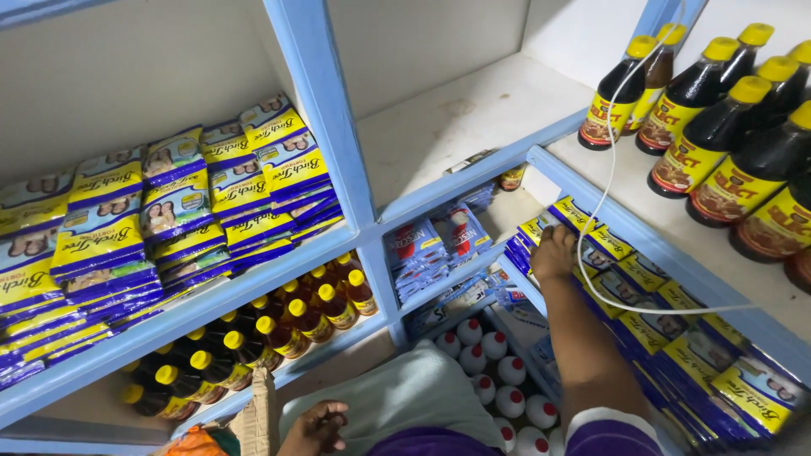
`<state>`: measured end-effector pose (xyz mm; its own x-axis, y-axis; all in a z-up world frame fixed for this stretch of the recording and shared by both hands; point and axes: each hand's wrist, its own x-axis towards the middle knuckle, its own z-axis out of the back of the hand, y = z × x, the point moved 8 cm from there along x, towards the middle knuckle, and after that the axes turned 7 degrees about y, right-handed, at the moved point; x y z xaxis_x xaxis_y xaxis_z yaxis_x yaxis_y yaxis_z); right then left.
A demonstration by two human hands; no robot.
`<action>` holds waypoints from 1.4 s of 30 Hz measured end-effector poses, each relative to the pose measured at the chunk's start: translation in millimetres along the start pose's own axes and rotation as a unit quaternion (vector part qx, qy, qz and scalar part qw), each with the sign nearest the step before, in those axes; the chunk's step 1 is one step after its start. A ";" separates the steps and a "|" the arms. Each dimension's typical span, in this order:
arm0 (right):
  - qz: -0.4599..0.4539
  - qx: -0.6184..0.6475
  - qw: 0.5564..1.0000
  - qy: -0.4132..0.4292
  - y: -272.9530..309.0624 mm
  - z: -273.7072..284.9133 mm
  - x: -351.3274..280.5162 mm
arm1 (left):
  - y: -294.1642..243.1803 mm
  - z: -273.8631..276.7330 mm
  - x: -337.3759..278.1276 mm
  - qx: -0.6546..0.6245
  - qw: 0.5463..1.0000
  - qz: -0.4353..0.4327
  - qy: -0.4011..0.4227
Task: Organizing and stocking milk powder sachets on grocery shelves.
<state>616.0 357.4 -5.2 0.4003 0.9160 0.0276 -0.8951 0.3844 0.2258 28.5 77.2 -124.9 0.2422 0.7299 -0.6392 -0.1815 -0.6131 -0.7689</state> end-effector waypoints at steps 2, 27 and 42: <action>0.032 -0.052 0.997 -0.045 -1.4 3.4 -7.1 | 2.8 -0.8 4.1 -0.014 1.000 -0.001 -0.007; 0.374 0.481 0.788 -0.089 92.1 109.2 -285.8 | -71.2 -54.6 -50.0 -0.032 0.995 -0.090 0.034; 0.765 0.386 0.506 0.094 221.3 138.4 -435.2 | -127.3 -37.4 -115.6 -0.285 0.938 -0.184 0.070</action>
<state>270.8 27.9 167.5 -0.7368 0.0949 0.6694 0.2444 -0.8857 0.3946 59.2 59.6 47.5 0.3185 0.9017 -0.2923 0.4689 -0.4179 -0.7782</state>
